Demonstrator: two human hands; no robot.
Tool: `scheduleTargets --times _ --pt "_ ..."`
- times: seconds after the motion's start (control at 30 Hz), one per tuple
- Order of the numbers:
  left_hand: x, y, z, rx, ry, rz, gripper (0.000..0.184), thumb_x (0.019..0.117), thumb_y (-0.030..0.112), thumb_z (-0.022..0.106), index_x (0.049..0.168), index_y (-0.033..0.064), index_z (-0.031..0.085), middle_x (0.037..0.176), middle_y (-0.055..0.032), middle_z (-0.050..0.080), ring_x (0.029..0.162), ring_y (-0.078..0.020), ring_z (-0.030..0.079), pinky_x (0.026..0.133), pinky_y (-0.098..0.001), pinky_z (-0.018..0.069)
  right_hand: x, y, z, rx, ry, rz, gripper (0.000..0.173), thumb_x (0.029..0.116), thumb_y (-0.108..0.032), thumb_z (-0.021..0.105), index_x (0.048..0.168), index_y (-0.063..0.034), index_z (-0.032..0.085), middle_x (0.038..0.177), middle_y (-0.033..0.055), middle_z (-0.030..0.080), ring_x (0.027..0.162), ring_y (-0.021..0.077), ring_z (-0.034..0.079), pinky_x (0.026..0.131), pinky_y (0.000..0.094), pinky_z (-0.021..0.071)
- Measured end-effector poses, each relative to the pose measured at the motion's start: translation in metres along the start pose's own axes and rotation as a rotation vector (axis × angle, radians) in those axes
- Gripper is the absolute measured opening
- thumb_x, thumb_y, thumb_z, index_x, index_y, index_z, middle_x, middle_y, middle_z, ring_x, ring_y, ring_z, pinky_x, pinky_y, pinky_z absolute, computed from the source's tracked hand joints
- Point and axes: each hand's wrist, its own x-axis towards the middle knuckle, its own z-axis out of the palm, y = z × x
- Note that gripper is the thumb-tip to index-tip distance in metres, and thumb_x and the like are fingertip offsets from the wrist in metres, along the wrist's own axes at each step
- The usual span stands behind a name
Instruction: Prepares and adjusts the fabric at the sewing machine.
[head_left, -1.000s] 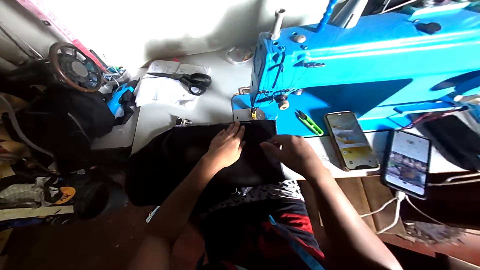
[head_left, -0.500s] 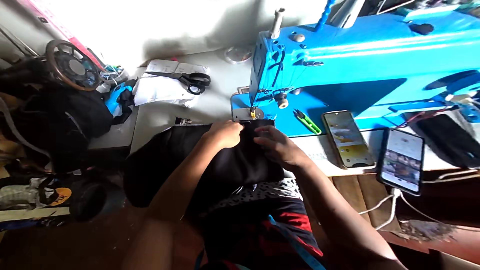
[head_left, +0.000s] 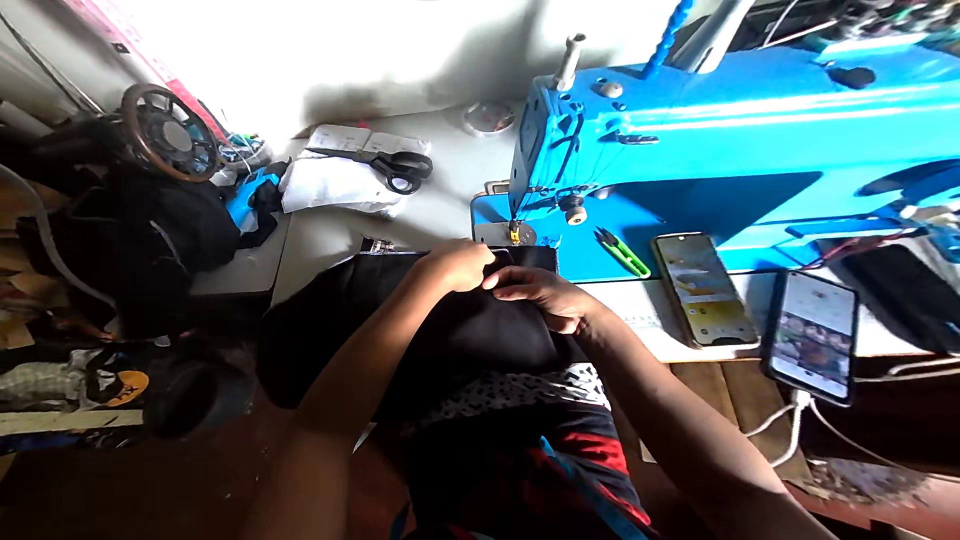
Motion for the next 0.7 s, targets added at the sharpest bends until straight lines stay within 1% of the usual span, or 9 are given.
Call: scheduleTargets --times 0.1,0.17,0.27,0.37,0.43,0.57,0.6,0.63,0.7 --pt "-0.001 0.0 0.0 -0.001 0.001 -0.008 0.037 0.1018 0.001 0.047 0.136 0.0017 0.062 0.135 -0.0197 0.063 0.128 -0.0389 0.058 0.105 -0.0586 0.0442 0.0 -0.001 0.003 -0.091 0.017 -0.002 0.019 0.0967 0.006 0.058 0.108 -0.0063 0.067 0.097 0.0028 0.069 0.083 0.0084 0.065 0.075 0.0248 0.0563" --pt "-0.002 0.0 0.003 -0.02 0.011 -0.021 0.039 0.1028 0.005 0.048 0.14 0.0038 0.06 0.144 -0.0167 0.059 0.133 -0.0375 0.055 0.108 -0.0586 0.0419 -0.003 0.0 0.005 -0.194 0.025 -0.013 0.017 0.0964 0.004 0.062 0.109 -0.0048 0.068 0.099 0.0035 0.07 0.086 0.0086 0.066 0.078 0.0255 0.0562" --pt "-0.003 -0.002 0.017 -0.055 0.05 -0.052 0.049 0.1049 0.016 0.052 0.153 0.01 0.048 0.163 -0.0105 0.04 0.143 -0.034 0.047 0.113 -0.0577 0.04 -0.018 0.004 0.005 -0.333 0.007 -0.049 0.014 0.0967 -0.003 0.065 0.109 -0.006 0.071 0.102 0.0011 0.071 0.091 0.0055 0.066 0.084 0.0246 0.0557" --pt "-0.007 -0.007 0.047 -0.094 0.164 -0.038 0.068 0.1039 0.034 0.059 0.162 0.0135 0.03 0.171 -0.0076 0.023 0.154 -0.0305 0.03 0.113 -0.064 0.0335 -0.042 0.013 0.001 -0.361 -0.05 -0.076 0.016 0.0973 -0.004 0.063 0.11 -0.0071 0.072 0.104 -0.0036 0.071 0.094 0.001 0.065 0.087 0.022 0.0546" --pt "-0.007 -0.012 0.064 -0.089 0.21 -0.028 0.085 0.0993 0.051 0.061 0.165 0.0171 0.02 0.173 -0.0041 0.013 0.158 -0.0271 0.018 0.116 -0.0661 0.0251 -0.056 0.019 -0.001 -0.341 -0.063 -0.078 0.017 0.0976 -0.004 0.062 0.109 -0.0084 0.073 0.102 -0.0059 0.072 0.092 -0.0008 0.065 0.084 0.0198 0.0543" --pt "-0.006 -0.016 0.078 -0.063 0.267 0.008 0.119 0.078 0.071 0.073 0.166 0.0148 0.015 0.173 -0.0087 0.01 0.159 -0.0284 0.014 0.118 -0.0633 0.0215 -0.073 0.026 0.0 -0.5 -0.009 -0.159 0.02 0.1001 -0.01 0.06 0.116 -0.0081 0.072 0.109 -0.0032 0.072 0.096 -0.0025 0.065 0.088 0.0186 0.0531" --pt "-0.006 -0.016 0.079 -0.065 0.259 0.008 0.123 0.0762 0.072 0.074 0.166 0.0148 0.013 0.173 -0.0092 0.008 0.159 -0.0288 0.011 0.119 -0.065 0.0164 -0.077 0.026 0.002 -0.6 0.046 -0.194 0.02 0.1013 -0.013 0.059 0.117 -0.008 0.072 0.11 -0.0009 0.073 0.097 -0.0013 0.066 0.089 0.0196 0.0535" --pt "-0.007 -0.016 0.078 -0.088 0.242 0.007 0.125 0.0757 0.072 0.074 0.166 0.0153 0.01 0.174 -0.0089 0.005 0.16 -0.0287 0.005 0.121 -0.0686 0.0052 -0.08 0.026 0.005 -0.719 0.133 -0.248 0.022 0.102 -0.016 0.059 0.116 -0.008 0.073 0.11 0.002 0.074 0.098 0.0025 0.068 0.09 0.0234 0.0547" --pt "-0.009 -0.017 0.078 -0.111 0.209 0.008 0.126 0.077 0.073 0.073 0.167 0.0168 0.005 0.174 -0.0072 -0.002 0.16 -0.0263 -0.004 0.121 -0.0679 -0.0088 -0.078 0.025 0.013 -0.95 0.36 -0.391 0.023 0.1019 -0.018 0.06 0.113 -0.0038 0.075 0.112 0.0127 0.074 0.099 0.02 0.072 0.089 0.038 0.0588"
